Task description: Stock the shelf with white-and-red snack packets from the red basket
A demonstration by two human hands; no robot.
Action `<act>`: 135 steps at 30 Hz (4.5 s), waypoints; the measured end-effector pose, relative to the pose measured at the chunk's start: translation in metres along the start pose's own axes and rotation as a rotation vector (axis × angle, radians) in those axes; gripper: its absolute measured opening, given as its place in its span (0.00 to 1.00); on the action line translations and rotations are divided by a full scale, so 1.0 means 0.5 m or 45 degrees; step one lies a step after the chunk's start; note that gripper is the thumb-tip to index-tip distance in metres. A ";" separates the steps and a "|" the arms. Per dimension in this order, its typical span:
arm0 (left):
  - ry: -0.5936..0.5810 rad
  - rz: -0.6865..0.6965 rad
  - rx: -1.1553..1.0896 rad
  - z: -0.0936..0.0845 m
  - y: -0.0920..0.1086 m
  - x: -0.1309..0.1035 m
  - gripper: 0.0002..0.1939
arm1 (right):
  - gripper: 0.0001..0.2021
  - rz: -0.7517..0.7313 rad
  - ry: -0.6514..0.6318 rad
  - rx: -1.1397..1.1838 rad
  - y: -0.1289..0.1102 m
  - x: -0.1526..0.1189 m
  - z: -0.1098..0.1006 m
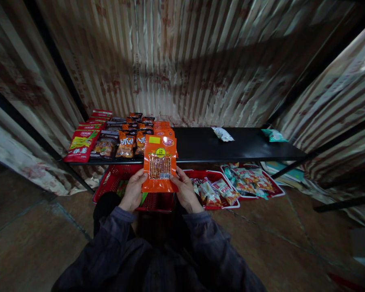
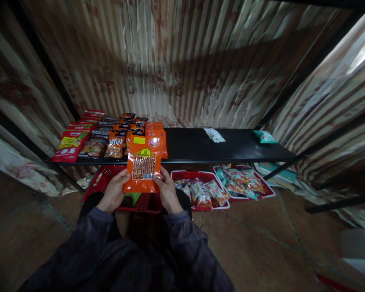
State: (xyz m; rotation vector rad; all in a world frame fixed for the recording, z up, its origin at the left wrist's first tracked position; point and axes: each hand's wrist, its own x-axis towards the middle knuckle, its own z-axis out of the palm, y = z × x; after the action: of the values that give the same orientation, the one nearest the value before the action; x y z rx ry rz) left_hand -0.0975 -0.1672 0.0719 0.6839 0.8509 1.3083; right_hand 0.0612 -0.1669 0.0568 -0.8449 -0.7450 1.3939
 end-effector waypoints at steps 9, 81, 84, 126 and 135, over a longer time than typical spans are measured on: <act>0.074 -0.028 0.013 -0.015 -0.011 -0.003 0.18 | 0.22 -0.700 0.368 -0.353 -0.073 -0.060 0.031; 0.109 -0.001 0.029 -0.008 -0.004 0.048 0.17 | 0.14 0.245 -0.134 0.192 0.019 0.021 -0.042; 0.067 0.008 0.039 -0.009 -0.005 0.050 0.17 | 0.13 0.244 -0.120 0.197 0.020 0.022 -0.044; 0.128 -0.042 -0.043 0.004 -0.005 0.029 0.19 | 0.11 0.172 0.090 0.052 0.005 0.043 -0.024; 0.075 -0.111 0.028 -0.015 -0.004 0.021 0.13 | 0.12 0.129 0.110 0.062 -0.005 0.071 -0.030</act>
State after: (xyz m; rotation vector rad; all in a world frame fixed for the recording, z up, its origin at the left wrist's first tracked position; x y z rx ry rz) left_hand -0.1023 -0.1573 0.0644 0.6215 0.9342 1.2476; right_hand 0.0769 -0.1325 0.0498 -0.9089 -0.6068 1.4507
